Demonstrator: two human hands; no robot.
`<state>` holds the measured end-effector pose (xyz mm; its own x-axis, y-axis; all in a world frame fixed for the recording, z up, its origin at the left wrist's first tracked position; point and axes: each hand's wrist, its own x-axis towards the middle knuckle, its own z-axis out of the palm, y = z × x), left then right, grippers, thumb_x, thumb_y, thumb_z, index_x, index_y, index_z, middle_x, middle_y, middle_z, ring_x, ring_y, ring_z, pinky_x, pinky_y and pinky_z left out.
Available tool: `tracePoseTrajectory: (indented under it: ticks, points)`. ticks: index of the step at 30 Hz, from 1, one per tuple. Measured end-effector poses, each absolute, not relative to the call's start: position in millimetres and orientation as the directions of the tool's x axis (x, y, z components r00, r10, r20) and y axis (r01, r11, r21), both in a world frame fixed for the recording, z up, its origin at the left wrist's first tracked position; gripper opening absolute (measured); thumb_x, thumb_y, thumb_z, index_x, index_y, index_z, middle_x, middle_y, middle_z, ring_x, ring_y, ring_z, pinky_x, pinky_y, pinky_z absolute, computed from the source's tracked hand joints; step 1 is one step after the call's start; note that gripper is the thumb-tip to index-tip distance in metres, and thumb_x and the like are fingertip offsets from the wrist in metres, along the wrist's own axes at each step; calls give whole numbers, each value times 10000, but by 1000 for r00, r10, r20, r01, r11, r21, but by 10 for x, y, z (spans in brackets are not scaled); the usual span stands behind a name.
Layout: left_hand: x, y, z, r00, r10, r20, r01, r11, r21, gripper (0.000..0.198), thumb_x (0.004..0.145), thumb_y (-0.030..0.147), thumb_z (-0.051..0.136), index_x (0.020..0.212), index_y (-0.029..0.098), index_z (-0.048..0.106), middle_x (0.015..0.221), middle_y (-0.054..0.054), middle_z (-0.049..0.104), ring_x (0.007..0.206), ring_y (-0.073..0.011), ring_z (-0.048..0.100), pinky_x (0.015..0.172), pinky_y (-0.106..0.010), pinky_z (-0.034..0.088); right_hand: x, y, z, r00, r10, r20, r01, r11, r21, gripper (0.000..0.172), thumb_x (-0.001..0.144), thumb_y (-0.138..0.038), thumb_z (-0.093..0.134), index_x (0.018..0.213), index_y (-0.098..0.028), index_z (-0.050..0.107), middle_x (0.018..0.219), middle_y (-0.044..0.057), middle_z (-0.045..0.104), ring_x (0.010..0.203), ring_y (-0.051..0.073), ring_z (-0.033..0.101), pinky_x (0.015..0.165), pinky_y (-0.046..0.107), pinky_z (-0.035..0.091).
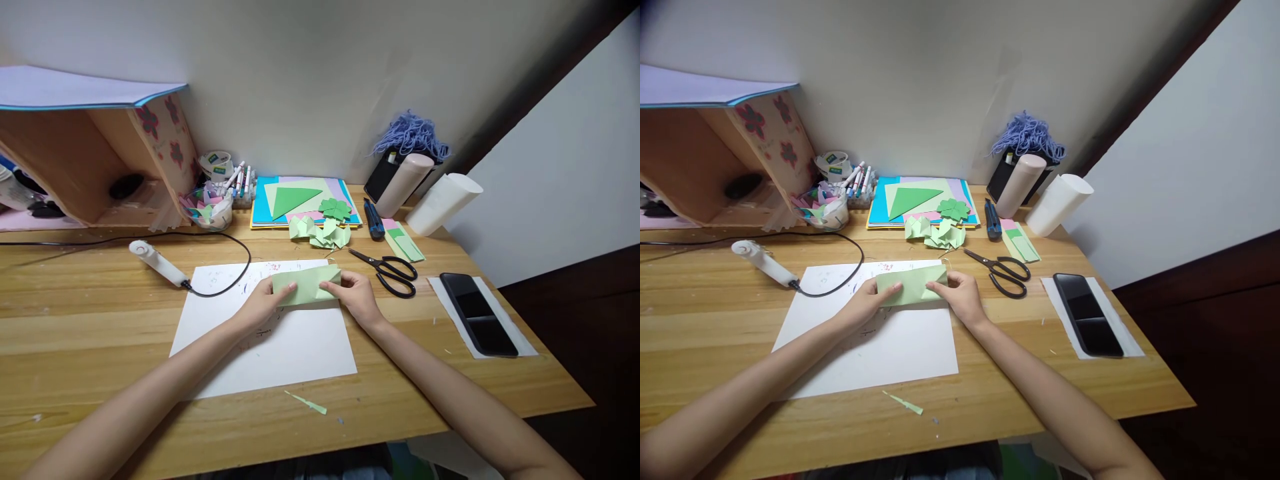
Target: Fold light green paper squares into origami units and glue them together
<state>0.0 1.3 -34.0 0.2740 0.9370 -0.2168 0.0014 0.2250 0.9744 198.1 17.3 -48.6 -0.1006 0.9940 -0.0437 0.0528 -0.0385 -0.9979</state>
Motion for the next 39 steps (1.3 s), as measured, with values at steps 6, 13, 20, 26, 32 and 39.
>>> tracePoseTrajectory:
  ticks: [6,13,20,26,32,39]
  points:
    - [4,20,-402,189,966,-177,104,160,982,394,712,459,577,902,118,625,860,-72,654,775,-206,572,691,-290,435,1985,175,-474,-56,998,-28,-16,-29,-999,258,630,-354,696,739,-140,603,748,37,658,660,142,593,631,252,466]
    - [3,22,-435,188,979,-75,243,27,970,349,777,408,502,912,107,617,939,-91,629,820,-200,548,721,-281,406,2002,184,-445,2,997,-74,-55,-74,-996,448,600,-359,716,963,-159,545,543,-45,587,499,104,530,516,222,425]
    - [-5,29,-442,213,974,-72,243,19,970,337,784,399,490,906,109,610,893,-80,624,768,-180,537,684,-268,404,2029,201,-472,4,996,-90,-15,-90,-996,280,584,-367,720,627,-144,557,545,-25,561,504,89,486,513,215,386]
    - [-14,25,-420,228,969,-99,202,52,978,343,769,420,507,921,125,593,875,-64,611,754,-164,526,671,-254,395,2032,212,-481,7,999,-47,36,-47,-998,322,604,-370,707,571,-157,467,493,-63,419,468,60,364,468,199,290]
    - [-18,24,-387,248,961,-123,106,99,989,301,738,409,552,878,145,590,832,-39,591,728,-145,521,645,-236,387,2038,203,-471,-22,999,-27,76,-25,-997,339,637,-395,675,584,-167,430,499,-71,368,466,58,321,464,200,262]
    - [-18,32,-353,242,959,-149,57,139,989,292,694,395,597,838,141,593,794,-30,568,693,-137,513,604,-231,380,2038,191,-448,-23,999,-43,99,-41,-994,334,637,-409,665,587,-163,445,499,-61,409,465,62,338,464,199,277]
